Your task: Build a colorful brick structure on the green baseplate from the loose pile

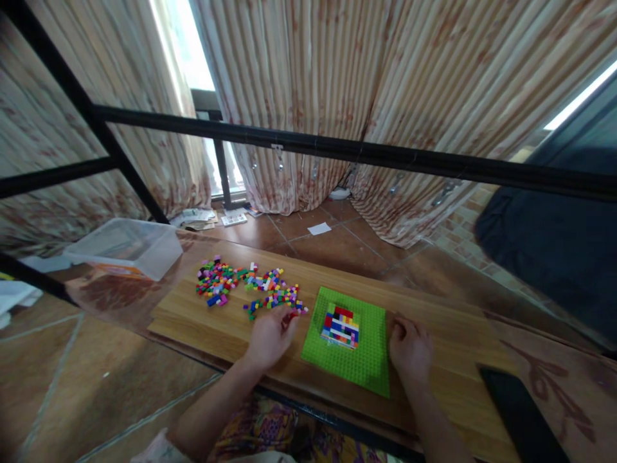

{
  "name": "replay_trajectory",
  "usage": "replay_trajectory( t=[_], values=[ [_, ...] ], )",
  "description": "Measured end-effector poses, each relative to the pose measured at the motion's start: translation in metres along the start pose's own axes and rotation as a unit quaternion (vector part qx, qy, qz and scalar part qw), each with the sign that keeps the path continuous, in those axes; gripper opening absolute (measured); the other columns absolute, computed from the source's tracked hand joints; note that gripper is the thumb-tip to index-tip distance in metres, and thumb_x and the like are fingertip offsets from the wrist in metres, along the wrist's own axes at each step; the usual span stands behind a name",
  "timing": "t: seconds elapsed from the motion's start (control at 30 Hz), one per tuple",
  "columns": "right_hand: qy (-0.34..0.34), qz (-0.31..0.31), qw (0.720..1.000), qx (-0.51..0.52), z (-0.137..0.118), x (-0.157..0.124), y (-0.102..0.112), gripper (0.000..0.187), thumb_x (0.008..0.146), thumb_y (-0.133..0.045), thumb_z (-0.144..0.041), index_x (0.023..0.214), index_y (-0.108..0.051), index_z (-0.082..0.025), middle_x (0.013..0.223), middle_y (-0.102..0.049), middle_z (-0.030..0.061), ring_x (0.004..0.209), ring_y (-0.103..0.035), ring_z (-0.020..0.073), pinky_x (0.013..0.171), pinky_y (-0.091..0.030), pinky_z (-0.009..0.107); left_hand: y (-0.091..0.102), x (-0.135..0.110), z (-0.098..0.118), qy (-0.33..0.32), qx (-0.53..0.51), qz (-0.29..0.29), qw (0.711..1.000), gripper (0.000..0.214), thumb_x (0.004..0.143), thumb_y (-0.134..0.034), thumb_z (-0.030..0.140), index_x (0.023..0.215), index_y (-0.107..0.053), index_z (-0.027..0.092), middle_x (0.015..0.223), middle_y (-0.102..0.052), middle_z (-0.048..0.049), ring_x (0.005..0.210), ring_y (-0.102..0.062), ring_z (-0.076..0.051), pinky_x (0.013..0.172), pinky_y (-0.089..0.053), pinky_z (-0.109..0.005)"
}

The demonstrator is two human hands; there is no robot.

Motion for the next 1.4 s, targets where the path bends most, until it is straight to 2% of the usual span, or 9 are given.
replay_trajectory(
  t=[0.17,0.27,0.37,0.5,0.83,1.0,1.17,1.27,1.4],
  values=[
    [-0.086,0.030,0.990,0.104,-0.026,-0.001,0.025,0.038,0.084,-0.044,-0.038,0.097,-0.068,-0.011,0.090,-0.067,0.0148,0.077,-0.060,0.0247,0.072,-0.047,0.037,0.030,-0.016,-0.060,0.010,0.037,0.050,0.998,0.018,0.090,-0.045,0.029,0.092,-0.061,0.021,0.090,-0.063,-0.0042,0.076,-0.061,-0.014,0.069,-0.046,-0.024],
    [-0.048,0.029,0.978,0.203,-0.093,-0.009,0.044,0.034,0.087,-0.046,-0.040,0.100,-0.066,-0.015,0.099,-0.067,0.0120,0.090,-0.061,0.0238,0.082,-0.047,0.038,0.035,-0.018,-0.077,-0.028,0.033,0.080,0.996,0.015,0.089,-0.047,0.024,0.094,-0.060,0.021,0.094,-0.062,-0.0048,0.082,-0.061,-0.015,0.073,-0.049,-0.025],
    [0.065,-0.079,0.950,0.294,-0.178,-0.024,0.043,0.027,0.089,-0.048,-0.038,0.099,-0.066,-0.021,0.103,-0.067,0.0079,0.095,-0.061,0.0209,0.085,-0.048,0.036,0.035,-0.018,-0.086,-0.063,0.009,0.115,0.991,0.016,0.086,-0.050,0.020,0.099,-0.059,0.020,0.098,-0.062,-0.0065,0.088,-0.061,-0.017,0.079,-0.051,-0.029],
    [0.159,-0.174,0.913,0.334,-0.259,-0.036,0.017,0.023,0.091,-0.046,-0.031,0.099,-0.066,-0.022,0.101,-0.066,0.0070,0.096,-0.061,0.0197,0.086,-0.049,0.035,0.033,-0.019,-0.091,-0.074,-0.034,0.122,0.989,0.017,0.085,-0.052,0.018,0.100,-0.058,0.020,0.099,-0.062,-0.0065,0.092,-0.060,-0.018,0.081,-0.051,-0.030],
    [0.266,-0.230,0.912,0.212,-0.371,-0.003,-0.067,0.025,0.089,-0.046,-0.024,0.104,-0.066,-0.019,0.100,-0.067,0.0089,0.098,-0.057,0.0221,0.089,-0.042,0.034,0.033,-0.022,-0.095,-0.049,-0.129,0.106,0.985,0.020,0.085,-0.046,0.011,0.100,-0.057,0.019,0.099,-0.059,-0.0078,0.091,-0.058,-0.017,0.081,-0.050,-0.029],
    [0.260,-0.233,0.926,0.142,-0.386,-0.008,-0.086,0.023,0.087,-0.052,-0.027,0.103,-0.067,-0.018,0.097,-0.068,0.0104,0.095,-0.056,0.0250,0.089,-0.039,0.038,0.032,-0.021,-0.098,-0.038,-0.132,0.102,0.985,0.022,0.080,-0.047,0.006,0.095,-0.057,0.019,0.095,-0.059,-0.0069,0.088,-0.057,-0.017,0.079,-0.049,-0.028],
    [0.202,-0.230,0.904,0.298,-0.372,-0.016,-0.073,0.022,0.087,-0.051,-0.027,0.096,-0.069,-0.020,0.094,-0.070,0.0080,0.095,-0.058,0.0230,0.091,-0.041,0.039,0.031,-0.021,-0.099,-0.036,-0.138,0.096,0.985,0.021,0.080,-0.047,0.007,0.095,-0.058,0.019,0.093,-0.058,-0.0065,0.088,-0.057,-0.017,0.078,-0.048,-0.027],
    [0.073,-0.257,0.844,0.465,-0.353,-0.022,-0.057,0.024,0.085,-0.054,-0.034,0.099,-0.069,-0.021,0.099,-0.070,0.0070,0.091,-0.062,0.0208,0.084,-0.047,0.037,0.032,-0.021,-0.099,-0.034,-0.145,0.098,0.984,0.018,0.085,-0.046,0.012,0.095,-0.058,0.019,0.094,-0.058,-0.0067,0.088,-0.058,-0.017,0.077,-0.048,-0.027],
    [-0.132,-0.320,0.718,0.604,-0.330,-0.039,-0.040,0.030,0.075,-0.067,-0.041,0.098,-0.070,-0.023,0.094,-0.072,0.0036,0.076,-0.064,0.0170,0.074,-0.052,0.034,0.033,-0.020,-0.097,-0.035,-0.147,0.101,0.983,0.015,0.090,-0.044,0.017,0.094,-0.059,0.020,0.093,-0.059,-0.0068,0.086,-0.058,-0.016,0.076,-0.048,-0.027]
  ],
)
Point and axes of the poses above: each hand's wrist, its own x-axis towards the middle knuckle, its own y-axis out of the back of the hand, z = x × y, the point moved 5 cm from there along x, towards the middle knuckle
